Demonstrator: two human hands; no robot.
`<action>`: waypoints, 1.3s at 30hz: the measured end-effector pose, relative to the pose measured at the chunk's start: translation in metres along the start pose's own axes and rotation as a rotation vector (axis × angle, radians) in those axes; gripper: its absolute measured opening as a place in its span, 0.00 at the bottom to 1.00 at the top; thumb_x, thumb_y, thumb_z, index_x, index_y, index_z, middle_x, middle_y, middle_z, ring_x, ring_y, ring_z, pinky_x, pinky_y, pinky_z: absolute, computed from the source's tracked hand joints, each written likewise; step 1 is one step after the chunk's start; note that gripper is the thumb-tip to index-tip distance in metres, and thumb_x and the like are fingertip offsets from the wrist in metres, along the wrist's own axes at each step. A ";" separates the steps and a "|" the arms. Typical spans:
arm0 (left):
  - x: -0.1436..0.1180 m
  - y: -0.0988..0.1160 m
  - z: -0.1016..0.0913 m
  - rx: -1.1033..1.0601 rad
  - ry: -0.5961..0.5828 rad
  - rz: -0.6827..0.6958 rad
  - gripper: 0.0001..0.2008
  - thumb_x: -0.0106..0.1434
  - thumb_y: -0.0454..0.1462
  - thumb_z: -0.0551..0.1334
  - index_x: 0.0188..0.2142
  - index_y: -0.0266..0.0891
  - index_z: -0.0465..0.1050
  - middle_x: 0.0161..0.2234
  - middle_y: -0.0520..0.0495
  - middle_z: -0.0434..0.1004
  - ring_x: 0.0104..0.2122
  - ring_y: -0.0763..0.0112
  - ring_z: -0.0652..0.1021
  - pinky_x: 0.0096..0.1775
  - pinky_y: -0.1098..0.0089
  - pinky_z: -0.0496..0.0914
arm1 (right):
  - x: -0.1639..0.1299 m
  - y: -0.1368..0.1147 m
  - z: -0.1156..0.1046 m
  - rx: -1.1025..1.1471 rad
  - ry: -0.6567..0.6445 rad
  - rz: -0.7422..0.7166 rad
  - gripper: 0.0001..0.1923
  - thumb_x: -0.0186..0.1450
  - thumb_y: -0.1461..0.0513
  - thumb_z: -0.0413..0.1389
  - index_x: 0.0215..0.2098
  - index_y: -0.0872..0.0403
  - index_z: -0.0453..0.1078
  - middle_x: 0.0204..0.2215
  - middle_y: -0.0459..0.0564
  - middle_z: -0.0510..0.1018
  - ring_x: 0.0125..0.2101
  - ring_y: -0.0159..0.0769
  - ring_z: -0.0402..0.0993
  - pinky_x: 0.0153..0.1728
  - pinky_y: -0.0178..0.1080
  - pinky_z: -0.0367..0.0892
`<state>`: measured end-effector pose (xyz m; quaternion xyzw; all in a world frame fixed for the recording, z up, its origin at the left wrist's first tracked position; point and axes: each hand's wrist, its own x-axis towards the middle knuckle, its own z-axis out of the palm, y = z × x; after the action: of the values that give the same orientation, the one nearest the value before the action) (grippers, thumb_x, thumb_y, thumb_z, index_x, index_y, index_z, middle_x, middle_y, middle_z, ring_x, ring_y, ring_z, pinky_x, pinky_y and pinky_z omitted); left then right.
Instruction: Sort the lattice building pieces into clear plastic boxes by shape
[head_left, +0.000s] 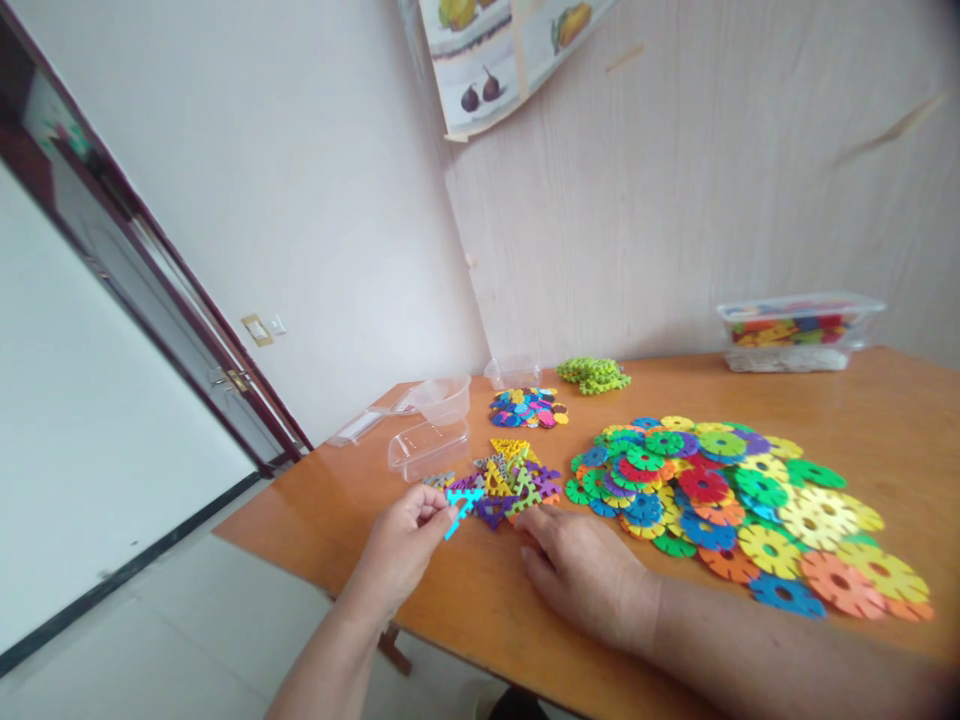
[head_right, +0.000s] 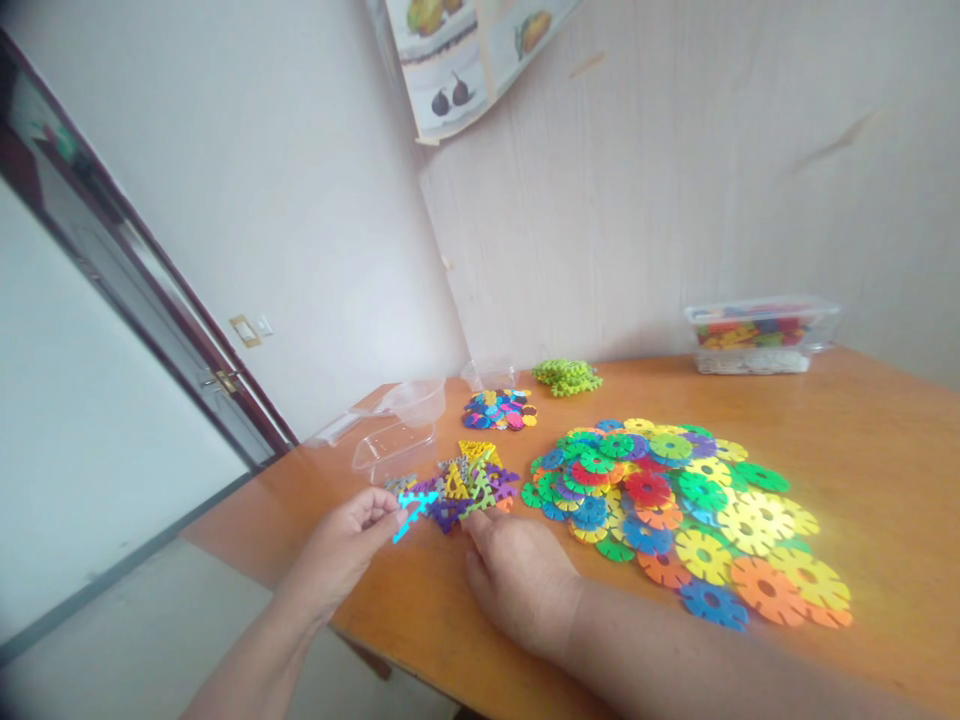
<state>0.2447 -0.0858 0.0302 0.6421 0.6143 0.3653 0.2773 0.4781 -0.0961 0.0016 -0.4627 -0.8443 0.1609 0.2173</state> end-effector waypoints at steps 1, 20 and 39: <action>0.002 -0.001 -0.006 -0.018 0.048 -0.009 0.15 0.57 0.49 0.62 0.35 0.40 0.69 0.30 0.50 0.76 0.32 0.68 0.75 0.37 0.69 0.67 | 0.000 0.000 0.001 -0.007 0.000 -0.007 0.07 0.66 0.63 0.48 0.38 0.52 0.68 0.37 0.51 0.79 0.37 0.36 0.75 0.35 0.34 0.59; 0.051 -0.035 -0.030 -0.111 0.151 -0.125 0.24 0.50 0.51 0.66 0.38 0.35 0.75 0.36 0.43 0.81 0.38 0.61 0.78 0.40 0.65 0.67 | -0.001 0.001 0.001 -0.017 0.012 -0.061 0.10 0.67 0.62 0.48 0.36 0.52 0.71 0.36 0.49 0.79 0.36 0.35 0.74 0.35 0.34 0.60; 0.060 -0.050 -0.026 0.365 0.129 0.219 0.18 0.57 0.45 0.63 0.45 0.42 0.74 0.48 0.44 0.78 0.47 0.59 0.77 0.48 0.63 0.68 | -0.001 0.002 0.001 0.009 0.020 -0.077 0.10 0.67 0.61 0.48 0.35 0.51 0.71 0.35 0.48 0.79 0.36 0.34 0.74 0.35 0.34 0.60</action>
<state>0.1926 -0.0243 0.0129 0.7200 0.6131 0.3162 0.0752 0.4795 -0.0958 -0.0001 -0.4305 -0.8586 0.1516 0.2336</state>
